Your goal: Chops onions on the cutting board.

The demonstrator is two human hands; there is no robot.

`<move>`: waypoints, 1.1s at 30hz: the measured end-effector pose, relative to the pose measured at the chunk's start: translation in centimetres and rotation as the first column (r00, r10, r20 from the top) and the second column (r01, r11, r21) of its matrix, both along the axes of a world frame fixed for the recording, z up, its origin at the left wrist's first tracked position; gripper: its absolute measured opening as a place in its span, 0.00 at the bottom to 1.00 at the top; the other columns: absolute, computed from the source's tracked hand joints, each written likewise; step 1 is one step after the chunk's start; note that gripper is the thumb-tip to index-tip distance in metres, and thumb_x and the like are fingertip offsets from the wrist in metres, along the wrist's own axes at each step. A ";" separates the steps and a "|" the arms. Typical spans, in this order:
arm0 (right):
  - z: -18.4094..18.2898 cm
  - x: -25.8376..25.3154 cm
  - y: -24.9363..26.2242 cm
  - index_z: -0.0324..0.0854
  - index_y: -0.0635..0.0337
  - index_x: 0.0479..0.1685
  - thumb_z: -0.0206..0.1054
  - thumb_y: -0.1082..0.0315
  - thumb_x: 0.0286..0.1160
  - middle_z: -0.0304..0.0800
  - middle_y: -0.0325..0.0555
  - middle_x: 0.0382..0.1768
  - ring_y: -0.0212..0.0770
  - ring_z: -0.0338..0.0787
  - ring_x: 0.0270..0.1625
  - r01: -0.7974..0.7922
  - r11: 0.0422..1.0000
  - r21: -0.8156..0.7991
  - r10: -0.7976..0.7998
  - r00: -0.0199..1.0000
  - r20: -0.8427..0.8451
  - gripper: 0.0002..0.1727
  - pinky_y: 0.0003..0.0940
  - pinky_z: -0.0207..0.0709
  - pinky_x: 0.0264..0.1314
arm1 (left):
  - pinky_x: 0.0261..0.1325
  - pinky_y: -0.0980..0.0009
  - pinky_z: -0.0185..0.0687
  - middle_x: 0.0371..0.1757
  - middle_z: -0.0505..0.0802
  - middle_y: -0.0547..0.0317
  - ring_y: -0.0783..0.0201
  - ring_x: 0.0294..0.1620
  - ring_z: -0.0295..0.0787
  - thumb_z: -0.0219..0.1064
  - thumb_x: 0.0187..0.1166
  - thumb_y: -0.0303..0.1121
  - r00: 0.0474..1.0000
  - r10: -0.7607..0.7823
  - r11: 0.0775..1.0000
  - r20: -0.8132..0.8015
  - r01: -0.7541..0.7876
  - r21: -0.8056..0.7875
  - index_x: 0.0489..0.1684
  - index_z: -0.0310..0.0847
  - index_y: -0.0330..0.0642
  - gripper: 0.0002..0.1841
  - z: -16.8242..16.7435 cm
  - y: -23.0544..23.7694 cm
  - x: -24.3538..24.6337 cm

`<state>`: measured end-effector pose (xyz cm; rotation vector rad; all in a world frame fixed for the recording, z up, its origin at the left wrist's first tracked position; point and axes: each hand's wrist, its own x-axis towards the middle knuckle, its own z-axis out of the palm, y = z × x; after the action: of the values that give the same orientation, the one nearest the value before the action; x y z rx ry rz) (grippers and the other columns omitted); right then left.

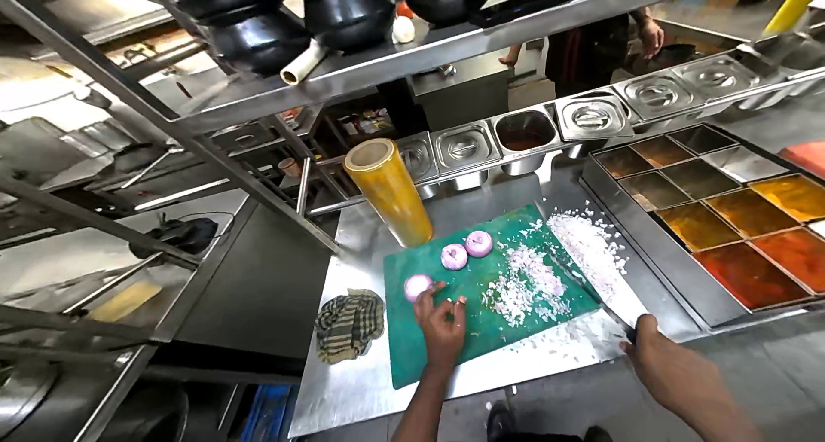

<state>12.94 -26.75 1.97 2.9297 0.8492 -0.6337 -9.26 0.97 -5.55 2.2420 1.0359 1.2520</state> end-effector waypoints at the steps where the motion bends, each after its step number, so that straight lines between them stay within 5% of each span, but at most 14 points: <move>1: 0.1 -0.1 0.1 0.62 0.60 0.75 0.60 0.49 0.87 0.90 0.64 0.51 0.69 0.94 0.49 0.007 1.000 -0.009 -0.007 1.000 -0.013 0.29 0.66 0.84 0.48 | 0.70 0.31 0.65 0.67 0.90 0.47 0.33 0.76 0.74 0.67 0.67 0.45 0.996 0.056 0.998 -0.063 -0.054 0.033 0.06 0.78 0.50 0.18 0.4 0.3 -0.4; 3: -0.2 -0.8 0.0 0.64 0.60 0.72 0.61 0.52 0.86 0.90 0.63 0.48 0.68 0.94 0.45 0.009 0.996 0.087 -0.010 1.000 0.014 0.26 0.65 0.85 0.43 | 0.65 0.22 0.62 0.77 0.81 0.37 0.21 0.79 0.65 0.70 0.56 0.44 0.971 0.146 0.989 -0.187 -0.142 0.037 0.18 0.86 0.49 0.09 1.2 1.0 -1.2; 4: -0.6 -1.5 -0.3 0.65 0.60 0.71 0.61 0.54 0.84 0.90 0.62 0.45 0.67 0.94 0.41 -0.011 0.985 0.171 0.008 1.000 0.018 0.25 0.65 0.85 0.39 | 0.65 0.20 0.60 0.81 0.75 0.34 0.18 0.81 0.61 0.73 0.55 0.44 0.953 0.177 0.984 -0.245 -0.181 0.008 0.33 0.92 0.52 0.12 1.5 1.3 -1.8; 5: -0.9 -2.5 -0.5 0.66 0.61 0.71 0.61 0.55 0.83 0.90 0.61 0.41 0.66 0.94 0.37 -0.041 0.965 0.260 0.042 0.999 0.000 0.25 0.65 0.85 0.35 | 0.65 0.20 0.59 0.84 0.71 0.33 0.18 0.82 0.59 0.74 0.57 0.46 0.936 0.208 0.975 -0.283 -0.221 -0.016 0.49 0.93 0.56 0.19 1.6 1.6 -2.4; 7: -0.8 -5.2 -0.8 0.68 0.64 0.73 0.62 0.53 0.83 0.91 0.63 0.38 0.67 0.94 0.36 -0.100 0.925 0.366 0.155 0.980 -0.124 0.28 0.67 0.84 0.37 | 0.67 0.20 0.59 0.84 0.70 0.32 0.19 0.81 0.60 0.70 0.66 0.52 0.925 0.272 0.958 -0.265 -0.286 -0.015 0.58 0.91 0.56 0.23 1.2 2.3 -3.4; 13: -3.5 -10.7 0.9 0.72 0.62 0.71 0.57 0.48 0.87 0.92 0.64 0.45 0.67 0.94 0.46 -0.270 0.919 0.288 0.368 0.849 -0.379 0.27 0.68 0.84 0.47 | 0.65 0.26 0.63 0.78 0.76 0.31 0.23 0.74 0.69 0.56 0.81 0.51 0.931 0.359 0.933 -0.072 -0.360 -0.003 0.50 0.92 0.49 0.21 -0.2 3.0 -4.5; 19: -4.2 -4.6 1.5 0.71 0.57 0.69 0.61 0.48 0.85 0.89 0.57 0.35 0.61 0.93 0.39 -0.080 0.944 0.319 0.195 0.917 -0.349 0.25 0.63 0.84 0.43 | 0.70 0.28 0.62 0.77 0.77 0.29 0.25 0.75 0.69 0.58 0.80 0.55 0.945 0.319 0.946 -0.071 -0.321 -0.032 0.51 0.92 0.46 0.24 -0.3 3.0 -4.4; 27: -5.0 2.8 2.7 0.69 0.54 0.69 0.60 0.49 0.86 0.89 0.54 0.37 0.58 0.93 0.40 0.098 0.937 0.337 -0.005 0.964 -0.265 0.23 0.59 0.85 0.45 | 0.72 0.32 0.62 0.75 0.78 0.30 0.27 0.73 0.70 0.60 0.79 0.54 0.956 0.291 0.956 -0.041 -0.292 -0.017 0.47 0.92 0.46 0.22 -1.0 3.3 -4.6; 33: -3.6 2.5 2.5 0.69 0.54 0.64 0.60 0.52 0.88 0.89 0.48 0.31 0.46 0.90 0.23 0.319 0.789 0.525 -0.074 0.897 -0.435 0.19 0.47 0.88 0.27 | 0.74 0.35 0.63 0.73 0.79 0.30 0.30 0.72 0.72 0.60 0.79 0.52 0.956 0.290 0.957 -0.036 -0.290 0.005 0.47 0.92 0.45 0.22 -1.0 3.4 -4.6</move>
<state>15.44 -24.23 -1.62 3.5554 0.8959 -1.2136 -13.87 4.41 -6.54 2.1764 1.4201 1.3274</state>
